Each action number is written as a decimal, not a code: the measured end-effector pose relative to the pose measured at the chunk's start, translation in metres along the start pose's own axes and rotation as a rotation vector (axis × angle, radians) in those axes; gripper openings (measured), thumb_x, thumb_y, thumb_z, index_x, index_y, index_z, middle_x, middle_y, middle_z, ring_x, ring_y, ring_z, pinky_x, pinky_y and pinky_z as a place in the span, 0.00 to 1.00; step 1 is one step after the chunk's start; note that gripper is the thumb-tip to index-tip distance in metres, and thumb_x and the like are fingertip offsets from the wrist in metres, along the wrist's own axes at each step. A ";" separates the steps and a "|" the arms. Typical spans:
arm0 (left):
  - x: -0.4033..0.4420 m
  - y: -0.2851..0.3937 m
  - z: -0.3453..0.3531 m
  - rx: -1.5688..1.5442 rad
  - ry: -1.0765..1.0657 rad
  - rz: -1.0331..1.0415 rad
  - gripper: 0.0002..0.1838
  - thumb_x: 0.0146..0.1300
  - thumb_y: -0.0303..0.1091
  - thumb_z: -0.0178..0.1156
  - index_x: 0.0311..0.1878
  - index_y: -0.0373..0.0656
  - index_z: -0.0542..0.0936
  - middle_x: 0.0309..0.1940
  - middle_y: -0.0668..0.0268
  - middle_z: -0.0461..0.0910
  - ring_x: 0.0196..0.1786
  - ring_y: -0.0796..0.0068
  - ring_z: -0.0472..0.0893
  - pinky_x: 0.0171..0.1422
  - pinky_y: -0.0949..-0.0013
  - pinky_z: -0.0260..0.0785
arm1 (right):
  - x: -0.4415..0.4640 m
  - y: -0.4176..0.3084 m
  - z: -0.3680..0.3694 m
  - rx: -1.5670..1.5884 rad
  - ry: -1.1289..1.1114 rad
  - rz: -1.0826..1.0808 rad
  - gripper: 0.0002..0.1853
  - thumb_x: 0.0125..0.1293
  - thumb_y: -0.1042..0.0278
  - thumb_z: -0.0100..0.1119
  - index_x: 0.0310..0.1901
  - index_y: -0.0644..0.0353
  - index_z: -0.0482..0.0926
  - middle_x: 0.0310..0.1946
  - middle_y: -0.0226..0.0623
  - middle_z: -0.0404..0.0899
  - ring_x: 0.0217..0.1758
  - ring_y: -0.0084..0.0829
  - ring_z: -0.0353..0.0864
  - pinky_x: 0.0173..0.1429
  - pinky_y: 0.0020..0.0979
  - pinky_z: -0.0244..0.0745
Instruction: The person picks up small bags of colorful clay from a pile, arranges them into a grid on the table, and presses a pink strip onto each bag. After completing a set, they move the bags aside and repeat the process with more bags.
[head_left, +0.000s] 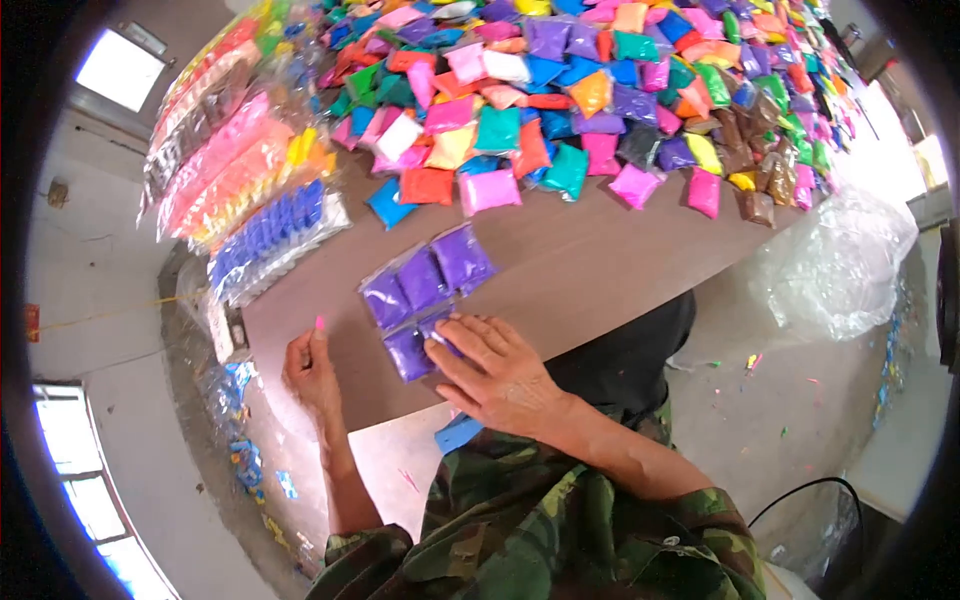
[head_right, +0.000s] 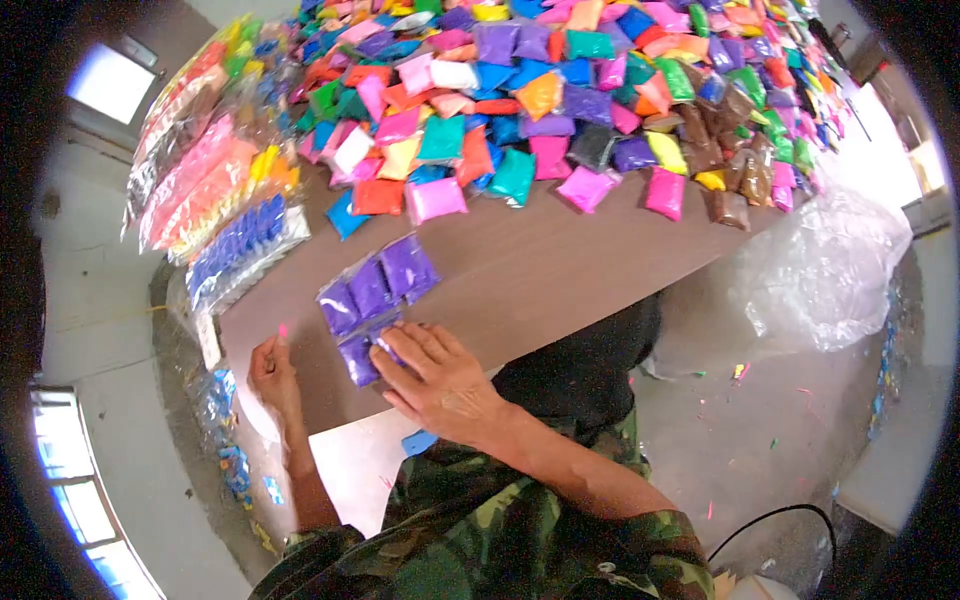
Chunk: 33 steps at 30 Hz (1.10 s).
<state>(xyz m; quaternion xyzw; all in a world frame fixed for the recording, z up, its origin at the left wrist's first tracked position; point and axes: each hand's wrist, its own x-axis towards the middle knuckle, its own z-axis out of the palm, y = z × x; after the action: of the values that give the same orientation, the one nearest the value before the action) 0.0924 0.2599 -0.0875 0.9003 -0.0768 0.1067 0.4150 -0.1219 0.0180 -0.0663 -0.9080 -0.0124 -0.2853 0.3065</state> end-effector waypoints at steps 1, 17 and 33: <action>0.000 0.000 0.003 -0.028 0.008 0.028 0.12 0.77 0.40 0.73 0.46 0.39 0.90 0.28 0.74 0.81 0.30 0.86 0.73 0.36 0.74 0.67 | 0.001 0.001 -0.006 0.006 0.023 0.003 0.27 0.66 0.58 0.76 0.64 0.58 0.84 0.67 0.44 0.78 0.69 0.50 0.81 0.72 0.53 0.76; 0.007 -0.013 0.005 -0.025 0.007 0.103 0.10 0.79 0.36 0.70 0.46 0.38 0.88 0.33 0.76 0.81 0.32 0.87 0.71 0.36 0.75 0.65 | -0.015 0.166 -0.177 -0.673 0.517 0.441 0.16 0.65 0.69 0.74 0.54 0.54 0.88 0.57 0.36 0.87 0.62 0.44 0.84 0.64 0.49 0.75; 0.015 -0.033 0.012 0.038 0.113 0.210 0.12 0.75 0.39 0.76 0.42 0.40 0.90 0.30 0.74 0.83 0.31 0.87 0.73 0.35 0.75 0.66 | 0.005 0.216 -0.189 -0.759 0.280 0.415 0.13 0.69 0.65 0.70 0.53 0.53 0.91 0.56 0.34 0.90 0.62 0.42 0.87 0.66 0.51 0.76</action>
<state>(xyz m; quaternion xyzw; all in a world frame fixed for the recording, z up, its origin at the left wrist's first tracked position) 0.1161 0.2710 -0.1153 0.8875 -0.1450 0.2013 0.3883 -0.1717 -0.2643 -0.0597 -0.8922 0.3168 -0.3220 0.0012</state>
